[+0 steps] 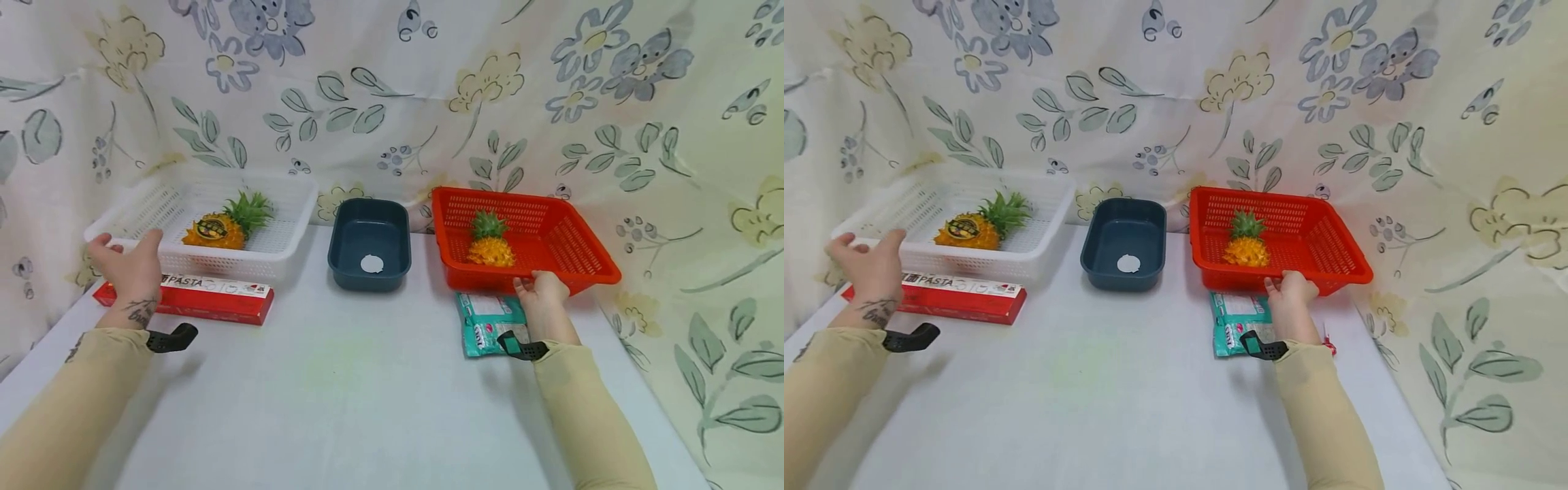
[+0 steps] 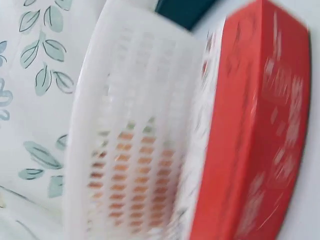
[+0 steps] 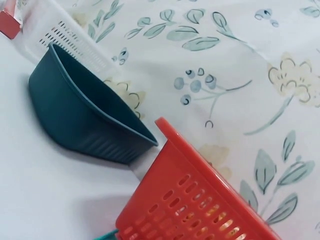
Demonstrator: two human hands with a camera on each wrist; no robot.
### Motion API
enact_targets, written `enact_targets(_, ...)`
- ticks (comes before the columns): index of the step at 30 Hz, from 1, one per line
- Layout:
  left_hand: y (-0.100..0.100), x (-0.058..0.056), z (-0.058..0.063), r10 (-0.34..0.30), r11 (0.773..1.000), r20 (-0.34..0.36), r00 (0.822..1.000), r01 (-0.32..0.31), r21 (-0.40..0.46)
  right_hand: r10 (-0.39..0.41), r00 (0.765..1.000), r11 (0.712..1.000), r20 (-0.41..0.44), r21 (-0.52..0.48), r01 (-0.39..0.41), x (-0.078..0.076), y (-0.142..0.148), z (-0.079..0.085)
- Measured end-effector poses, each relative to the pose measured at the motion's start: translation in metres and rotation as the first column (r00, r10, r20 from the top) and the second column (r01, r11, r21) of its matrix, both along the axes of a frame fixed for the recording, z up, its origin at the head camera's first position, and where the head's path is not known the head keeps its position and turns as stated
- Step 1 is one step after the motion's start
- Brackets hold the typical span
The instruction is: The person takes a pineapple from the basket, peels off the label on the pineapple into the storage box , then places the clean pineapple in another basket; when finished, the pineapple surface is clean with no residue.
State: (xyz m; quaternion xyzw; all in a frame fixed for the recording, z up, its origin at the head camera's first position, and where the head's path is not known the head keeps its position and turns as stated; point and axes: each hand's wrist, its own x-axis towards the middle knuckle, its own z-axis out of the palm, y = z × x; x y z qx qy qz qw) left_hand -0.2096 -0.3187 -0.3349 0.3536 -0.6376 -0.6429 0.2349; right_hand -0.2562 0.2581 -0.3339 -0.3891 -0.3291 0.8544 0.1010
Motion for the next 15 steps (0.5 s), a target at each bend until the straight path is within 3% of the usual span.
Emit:
enact_targets(2, -0.005, 0.0, 0.012, -0.018, 0.979, 0.032, 0.999, 0.024, -0.204, 0.002, 1.0, 1.0, 0.0, 0.0, -0.002, 0.0, 0.0, 0.0)
enact_targets(5, -0.012, -0.006, 0.037, -0.065, 0.888, 0.083, 0.994, 0.096, -0.45, 0.005, 1.0, 1.0, -0.003, -0.003, -0.005, 0.0, 0.001, 0.001)
enact_targets(7, -0.016, -0.012, 0.054, -0.12, 0.802, 0.131, 0.984, 0.174, -0.571, 0.005, 1.0, 1.0, -0.003, -0.003, -0.005, 0.0, 0.001, 0.001)
enact_targets(10, -0.019, -0.022, 0.074, -0.206, 0.638, 0.238, 0.949, 0.314, -0.703, 0.008, 1.0, 1.0, -0.001, -0.004, -0.008, 0.0, 0.001, 0.0)
enact_targets(12, -0.019, -0.028, 0.084, -0.253, 0.535, 0.309, 0.917, 0.399, -0.745, 0.012, 1.0, 1.0, -0.001, -0.001, -0.012, 0.0, 0.001, 0.0)
enact_targets(15, -0.017, -0.04, 0.093, -0.294, 0.402, 0.418, 0.859, 0.508, -0.762, 0.017, 1.0, 1.0, -0.006, 0.004, -0.016, 0.0, 0.001, 0.0)
